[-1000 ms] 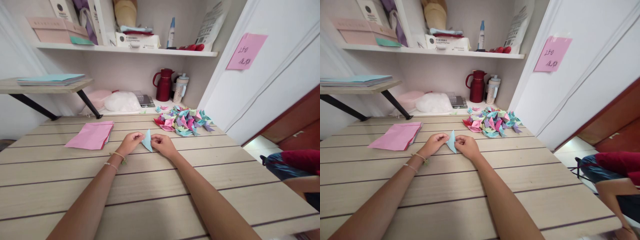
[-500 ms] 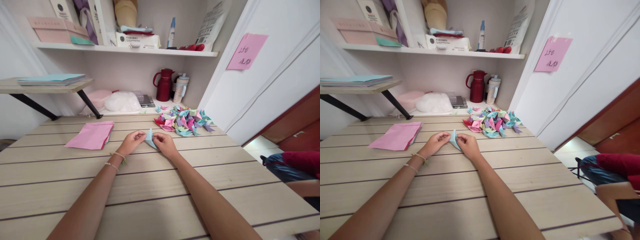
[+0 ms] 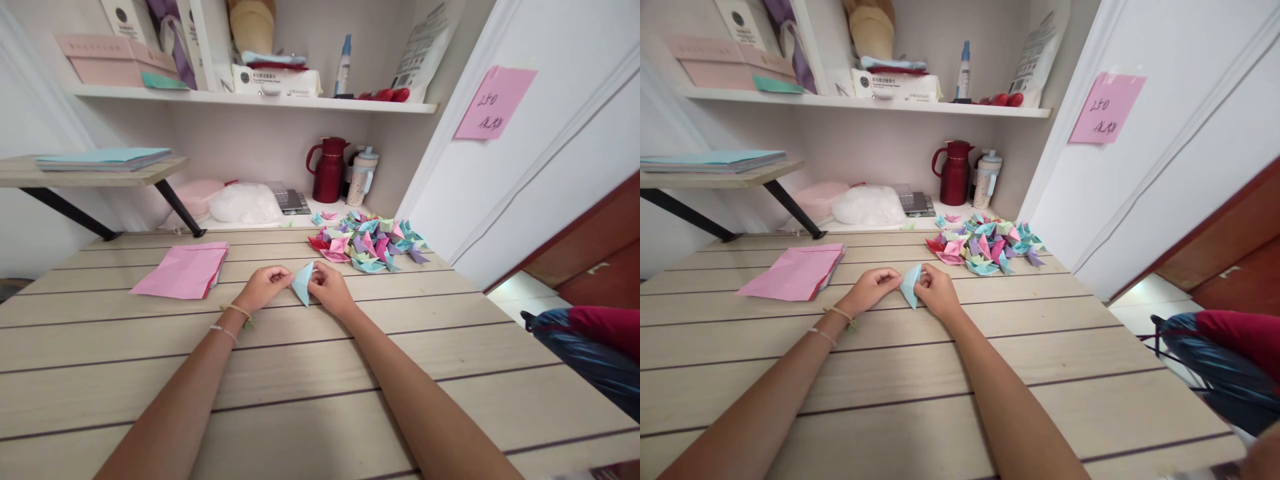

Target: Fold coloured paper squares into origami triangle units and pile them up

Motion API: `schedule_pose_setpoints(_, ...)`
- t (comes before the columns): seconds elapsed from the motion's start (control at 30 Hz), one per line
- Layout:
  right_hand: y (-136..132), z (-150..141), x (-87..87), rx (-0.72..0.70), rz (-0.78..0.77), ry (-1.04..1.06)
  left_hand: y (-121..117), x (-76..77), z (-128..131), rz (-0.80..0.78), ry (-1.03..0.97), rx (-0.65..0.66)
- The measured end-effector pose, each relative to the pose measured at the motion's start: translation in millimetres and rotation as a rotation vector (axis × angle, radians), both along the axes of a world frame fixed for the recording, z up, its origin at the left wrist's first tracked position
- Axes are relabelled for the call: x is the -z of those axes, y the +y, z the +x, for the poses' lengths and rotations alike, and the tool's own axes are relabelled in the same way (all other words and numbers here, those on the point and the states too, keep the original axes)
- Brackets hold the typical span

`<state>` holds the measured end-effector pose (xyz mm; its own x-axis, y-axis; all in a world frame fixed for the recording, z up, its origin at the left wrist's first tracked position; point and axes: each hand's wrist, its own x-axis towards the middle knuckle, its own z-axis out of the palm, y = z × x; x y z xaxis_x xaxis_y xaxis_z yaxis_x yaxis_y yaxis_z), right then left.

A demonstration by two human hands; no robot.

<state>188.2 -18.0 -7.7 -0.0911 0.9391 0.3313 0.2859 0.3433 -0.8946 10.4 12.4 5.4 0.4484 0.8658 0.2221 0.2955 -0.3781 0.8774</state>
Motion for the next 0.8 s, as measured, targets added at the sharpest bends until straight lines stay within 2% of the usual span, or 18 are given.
schedule_pose_setpoints(0.17, -1.4, 0.7, 0.7, -0.026, 0.031, -0.074, -0.9, -1.3, 1.1, -0.029, -0.019, -0.010)
schedule_pose_setpoints(0.33, -4.7, 1.2, -2.6, -0.038, 0.079, -0.119, 3.6, 4.3, 0.9, -0.071, -0.103, 0.012)
schedule_pose_setpoints(0.53, -4.5, 2.8, -6.7, -0.077, 0.167, -0.034, 2.7, 2.9, -1.1, -0.110, -0.148, -0.001)
schedule_pose_setpoints(0.8, -3.2, 2.6, -6.2, -0.073, 0.004, 0.065, -1.8, -3.3, 0.4, -0.130, -0.159, -0.007)
